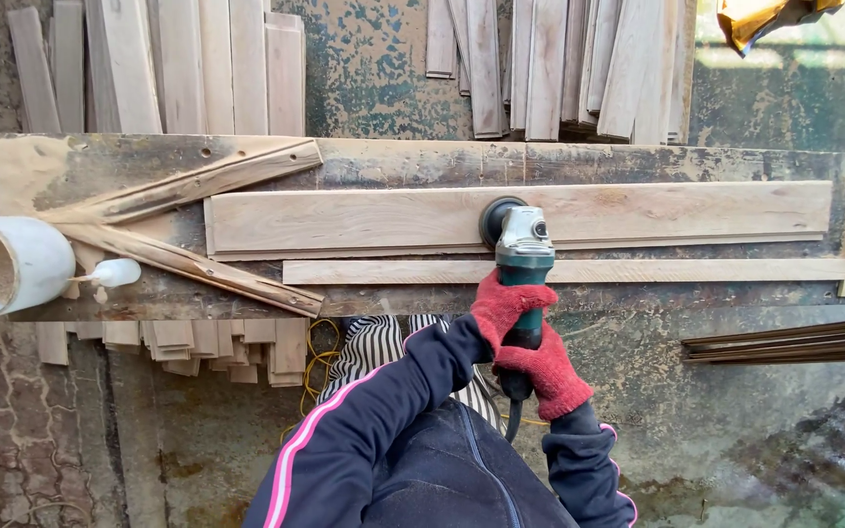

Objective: Sanding wooden planks using a handheld angle grinder with a sanding disc.

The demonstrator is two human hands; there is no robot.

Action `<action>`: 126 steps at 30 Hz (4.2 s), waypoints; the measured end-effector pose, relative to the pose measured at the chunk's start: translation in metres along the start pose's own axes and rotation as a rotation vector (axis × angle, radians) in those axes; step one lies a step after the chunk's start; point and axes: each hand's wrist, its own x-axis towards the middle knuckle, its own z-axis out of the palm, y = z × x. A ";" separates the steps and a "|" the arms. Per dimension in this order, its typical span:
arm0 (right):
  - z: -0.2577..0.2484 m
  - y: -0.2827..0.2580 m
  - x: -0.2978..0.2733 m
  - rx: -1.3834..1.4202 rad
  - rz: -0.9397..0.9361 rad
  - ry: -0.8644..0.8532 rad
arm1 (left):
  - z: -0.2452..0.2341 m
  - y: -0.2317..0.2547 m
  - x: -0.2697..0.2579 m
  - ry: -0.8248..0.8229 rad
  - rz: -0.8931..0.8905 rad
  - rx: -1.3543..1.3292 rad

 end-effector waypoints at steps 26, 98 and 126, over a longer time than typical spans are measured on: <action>-0.028 -0.023 0.035 0.074 -0.002 -0.044 | 0.023 -0.018 0.061 -0.007 -0.002 -0.162; 0.211 -0.066 -0.003 -0.415 -0.029 -0.394 | -0.213 0.126 -0.015 0.247 0.017 -0.360; 0.173 -0.058 -0.003 -0.272 0.026 -0.254 | -0.170 0.105 -0.008 0.165 0.077 -0.305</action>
